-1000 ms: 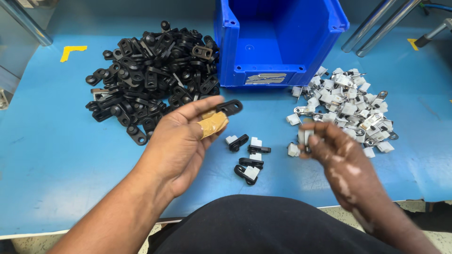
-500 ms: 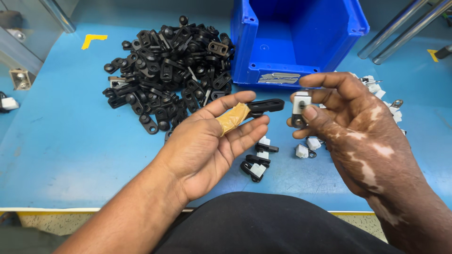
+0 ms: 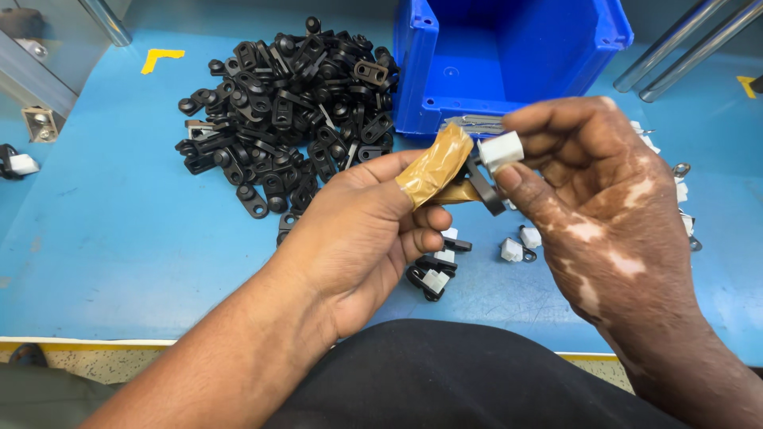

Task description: The person repeatedly picks up a black plastic clip and a white plastic component, then presses them together by hand. The assembled units are placed on the blue workbench surface. The person continues this repetitive assembly process throughout the clip.

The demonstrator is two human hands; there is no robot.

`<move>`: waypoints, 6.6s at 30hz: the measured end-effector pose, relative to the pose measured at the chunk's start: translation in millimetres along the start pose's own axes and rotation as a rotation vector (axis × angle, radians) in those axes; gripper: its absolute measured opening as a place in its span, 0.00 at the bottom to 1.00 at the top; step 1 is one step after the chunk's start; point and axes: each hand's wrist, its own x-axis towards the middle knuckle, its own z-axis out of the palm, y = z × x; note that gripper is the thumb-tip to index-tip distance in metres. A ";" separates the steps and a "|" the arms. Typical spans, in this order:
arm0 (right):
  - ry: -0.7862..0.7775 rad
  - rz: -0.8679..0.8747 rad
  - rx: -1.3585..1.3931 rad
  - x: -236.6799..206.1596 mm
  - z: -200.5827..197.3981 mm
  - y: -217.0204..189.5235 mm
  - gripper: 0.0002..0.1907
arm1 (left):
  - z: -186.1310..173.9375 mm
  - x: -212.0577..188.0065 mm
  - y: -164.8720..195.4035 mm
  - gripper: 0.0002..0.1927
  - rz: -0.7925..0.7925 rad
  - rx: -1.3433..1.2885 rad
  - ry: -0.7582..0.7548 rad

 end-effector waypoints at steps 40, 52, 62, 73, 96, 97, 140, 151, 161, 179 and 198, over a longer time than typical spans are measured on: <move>0.140 -0.386 0.100 0.4 -22.6 -3.2 0.15 | 50.3 7.9 28.2 0.16 0.372 0.338 -0.128; 0.064 -0.363 0.177 -7.6 -22.4 -13.2 0.15 | 55.1 -3.6 23.6 0.12 0.485 0.377 -0.197; 0.043 -0.377 0.096 -4.7 -24.8 -18.8 0.14 | 53.3 -4.0 24.1 0.13 0.448 0.304 -0.115; 0.127 -0.371 -0.053 -1.8 -44.4 -14.8 0.14 | 66.3 -1.1 10.8 0.12 0.477 0.325 -0.126; 0.123 -0.486 0.055 -2.2 -39.9 -2.1 0.13 | 97.0 -14.5 54.2 0.08 0.606 0.517 -0.165; 0.137 -0.474 0.021 -0.8 -42.5 -2.1 0.13 | 95.5 -10.3 51.3 0.09 0.415 0.285 -0.209; 0.037 -0.252 0.444 13.7 6.1 0.3 0.10 | 29.4 18.9 29.6 0.18 0.421 0.172 -0.067; 0.117 -0.386 0.262 1.6 -3.6 15.5 0.15 | 45.1 18.1 25.5 0.13 0.520 0.447 -0.136; 0.057 -0.248 0.348 3.4 -11.0 12.8 0.13 | 31.4 18.8 5.0 0.12 0.498 0.562 -0.069; -0.266 0.699 -0.646 0.0 -2.4 89.9 0.16 | -72.6 20.9 1.2 0.08 0.830 2.016 0.097; 0.016 0.501 0.097 -6.5 -11.6 37.3 0.14 | -9.9 6.2 -0.4 0.16 -0.141 0.120 0.197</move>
